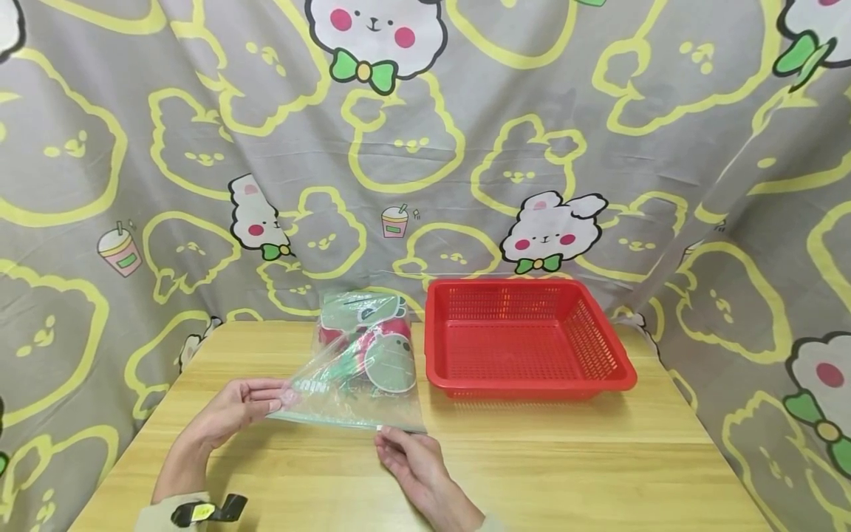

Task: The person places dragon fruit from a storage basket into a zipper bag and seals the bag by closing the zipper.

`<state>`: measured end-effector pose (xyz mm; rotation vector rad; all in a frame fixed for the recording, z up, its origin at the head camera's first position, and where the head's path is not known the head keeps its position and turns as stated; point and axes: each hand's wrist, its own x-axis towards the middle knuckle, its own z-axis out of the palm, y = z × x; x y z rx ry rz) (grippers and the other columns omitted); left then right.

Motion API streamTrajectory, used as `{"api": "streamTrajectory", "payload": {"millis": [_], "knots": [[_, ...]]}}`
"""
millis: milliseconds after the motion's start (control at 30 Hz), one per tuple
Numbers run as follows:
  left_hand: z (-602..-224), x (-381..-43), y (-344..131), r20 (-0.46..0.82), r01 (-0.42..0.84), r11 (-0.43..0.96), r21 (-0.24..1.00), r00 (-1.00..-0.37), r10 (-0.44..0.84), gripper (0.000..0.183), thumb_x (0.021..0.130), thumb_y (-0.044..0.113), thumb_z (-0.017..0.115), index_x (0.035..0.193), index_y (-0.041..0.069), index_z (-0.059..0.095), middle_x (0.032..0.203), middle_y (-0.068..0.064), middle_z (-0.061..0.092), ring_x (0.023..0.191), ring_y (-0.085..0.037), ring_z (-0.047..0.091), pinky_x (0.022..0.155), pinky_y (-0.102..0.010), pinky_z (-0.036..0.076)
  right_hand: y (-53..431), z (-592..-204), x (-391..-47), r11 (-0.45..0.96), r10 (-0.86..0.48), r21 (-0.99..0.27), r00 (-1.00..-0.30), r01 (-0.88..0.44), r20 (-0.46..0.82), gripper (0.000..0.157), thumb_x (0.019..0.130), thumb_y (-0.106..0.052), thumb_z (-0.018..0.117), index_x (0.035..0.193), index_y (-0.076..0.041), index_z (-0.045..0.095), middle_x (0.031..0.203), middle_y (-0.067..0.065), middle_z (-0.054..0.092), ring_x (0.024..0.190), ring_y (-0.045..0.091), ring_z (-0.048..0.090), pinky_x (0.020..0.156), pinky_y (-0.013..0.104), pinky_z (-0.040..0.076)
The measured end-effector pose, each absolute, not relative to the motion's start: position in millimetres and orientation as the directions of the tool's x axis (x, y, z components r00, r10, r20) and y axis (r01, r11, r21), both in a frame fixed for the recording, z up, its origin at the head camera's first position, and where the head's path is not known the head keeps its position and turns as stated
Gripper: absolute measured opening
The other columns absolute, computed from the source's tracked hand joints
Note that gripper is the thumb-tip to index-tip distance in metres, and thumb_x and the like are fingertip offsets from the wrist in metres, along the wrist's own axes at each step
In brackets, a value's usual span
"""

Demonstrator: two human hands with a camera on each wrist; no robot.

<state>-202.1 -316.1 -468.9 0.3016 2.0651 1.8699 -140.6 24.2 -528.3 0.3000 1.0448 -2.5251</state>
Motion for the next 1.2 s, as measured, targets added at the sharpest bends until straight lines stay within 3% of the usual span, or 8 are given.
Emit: {"api": "streamTrajectory", "payload": {"millis": [667, 1200], "knots": [[-467.2, -201.4, -315.9, -0.113, -0.061, 0.162, 0.985, -0.936, 0.335, 0.049, 0.098, 0.000, 0.066, 0.137, -0.023, 0.047, 0.124, -0.024, 0.069, 0.101, -0.011, 0.071, 0.086, -0.027, 0.058, 40.6, -528.0, -140.8, -0.626, -0.282, -0.636, -0.891, 0.452, -0.356, 0.014, 0.098, 0.000, 0.064, 0.091, -0.002, 0.076, 0.090, 0.010, 0.076, 0.089, 0.016, 0.073, 0.087, 0.028, 0.058], [-468.9, -202.5, -316.9, -0.105, -0.048, 0.167, 0.985, -0.931, 0.350, 0.048, 0.099, 0.001, 0.066, 0.137, -0.023, 0.048, 0.127, -0.022, 0.068, 0.102, -0.010, 0.071, 0.086, -0.026, 0.058, 51.6, -525.6, -140.9, -0.612, -0.291, -0.631, -0.878, 0.477, -0.380, 0.016, 0.098, 0.000, 0.064, 0.090, -0.005, 0.076, 0.089, 0.009, 0.076, 0.088, 0.016, 0.072, 0.086, 0.030, 0.058]]}}
